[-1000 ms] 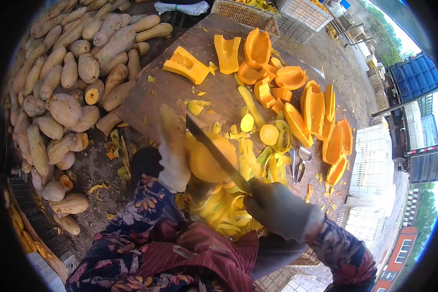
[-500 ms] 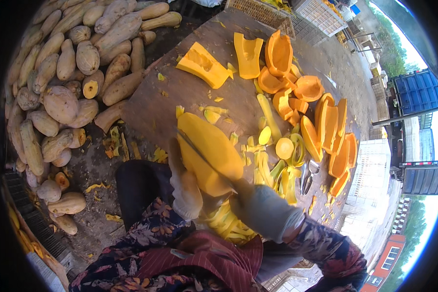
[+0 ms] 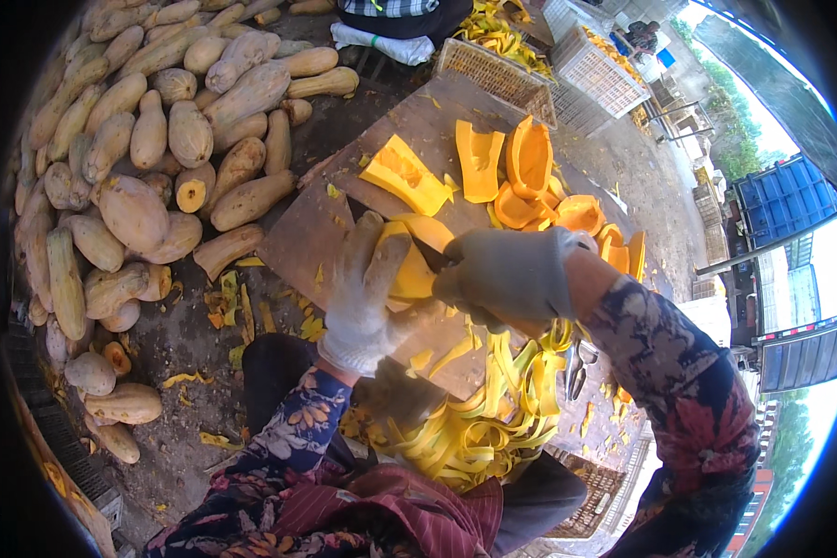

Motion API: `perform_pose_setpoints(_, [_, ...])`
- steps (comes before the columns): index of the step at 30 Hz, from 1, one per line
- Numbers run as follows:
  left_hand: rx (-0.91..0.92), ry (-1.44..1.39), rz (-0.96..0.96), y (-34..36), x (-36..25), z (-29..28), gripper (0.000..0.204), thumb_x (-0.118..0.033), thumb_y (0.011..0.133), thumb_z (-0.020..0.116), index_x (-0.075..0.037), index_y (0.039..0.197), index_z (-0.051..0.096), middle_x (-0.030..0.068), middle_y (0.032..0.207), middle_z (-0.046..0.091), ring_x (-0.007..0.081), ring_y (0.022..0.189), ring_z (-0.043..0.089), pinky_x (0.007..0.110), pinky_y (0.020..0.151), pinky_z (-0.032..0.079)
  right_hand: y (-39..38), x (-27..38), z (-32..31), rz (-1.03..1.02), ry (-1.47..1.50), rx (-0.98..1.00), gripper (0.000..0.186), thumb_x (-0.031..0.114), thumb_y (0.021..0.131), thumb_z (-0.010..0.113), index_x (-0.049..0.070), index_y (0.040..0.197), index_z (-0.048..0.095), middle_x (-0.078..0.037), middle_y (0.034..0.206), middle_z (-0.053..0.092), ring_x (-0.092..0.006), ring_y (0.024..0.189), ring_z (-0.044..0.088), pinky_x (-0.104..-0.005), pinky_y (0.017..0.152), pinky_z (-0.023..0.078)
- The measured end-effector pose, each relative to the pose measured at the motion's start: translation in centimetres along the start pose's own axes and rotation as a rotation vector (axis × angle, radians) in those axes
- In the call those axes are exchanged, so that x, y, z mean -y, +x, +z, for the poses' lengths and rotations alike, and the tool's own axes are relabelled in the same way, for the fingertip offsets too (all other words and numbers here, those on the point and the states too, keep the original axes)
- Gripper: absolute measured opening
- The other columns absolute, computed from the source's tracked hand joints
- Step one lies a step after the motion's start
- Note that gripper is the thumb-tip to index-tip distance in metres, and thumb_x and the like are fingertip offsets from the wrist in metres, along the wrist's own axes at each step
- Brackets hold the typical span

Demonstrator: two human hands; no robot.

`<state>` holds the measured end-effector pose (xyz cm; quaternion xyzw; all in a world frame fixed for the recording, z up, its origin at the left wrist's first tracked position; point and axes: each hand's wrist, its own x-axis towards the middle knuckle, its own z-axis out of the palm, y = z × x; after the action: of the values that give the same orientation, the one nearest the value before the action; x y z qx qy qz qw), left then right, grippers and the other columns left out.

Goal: The person peels a butternut squash using a peeler, then cuts it into pieces with a knife. The peeled skin and cut pieces are placed on a wooden board.

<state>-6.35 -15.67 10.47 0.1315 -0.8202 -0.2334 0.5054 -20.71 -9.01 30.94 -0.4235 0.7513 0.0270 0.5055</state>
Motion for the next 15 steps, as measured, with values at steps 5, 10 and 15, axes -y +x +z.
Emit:
perform_pose_setpoints(5, [0.068,0.012,-0.022,1.4,2.0,-0.8,0.079,-0.050,0.081,0.082,-0.016,0.146,0.051,0.0275,0.151,0.045,0.0517,0.135,0.047,0.060,0.108,0.044,1.3,0.2,0.7,0.064,0.122,-0.118,0.030,0.027,0.099,0.056,-0.002,0.095,0.063,-0.007,0.079,0.067,-0.0163,0.067,0.068,-0.0325,0.062,0.055])
perform_pose_setpoints(10, [0.115,-0.058,-0.029,0.8,5.1,-1.0,0.099,-0.045,0.068,0.092,-0.012,0.150,0.046,0.0260,0.153,0.045,0.0485,0.138,0.046,0.055,0.111,0.044,2.3,-0.3,0.5,0.083,0.167,-0.124,0.028,0.024,0.100,0.056,-0.002,0.095,0.064,-0.006,0.078,0.067,-0.0167,0.068,0.069,-0.0318,0.062,0.055])
perform_pose_setpoints(15, [0.229,-0.093,-0.413,-1.5,8.3,2.7,0.119,-0.042,0.064,0.098,-0.005,0.157,0.034,0.0207,0.152,0.048,0.0362,0.137,0.052,0.046,0.112,0.047,2.7,-0.3,-0.7,-0.176,0.189,-0.081,0.027,0.025,0.100,0.060,-0.001,0.102,0.066,-0.003,0.074,0.062,-0.0138,0.061,0.063,-0.0314,0.056,0.052])
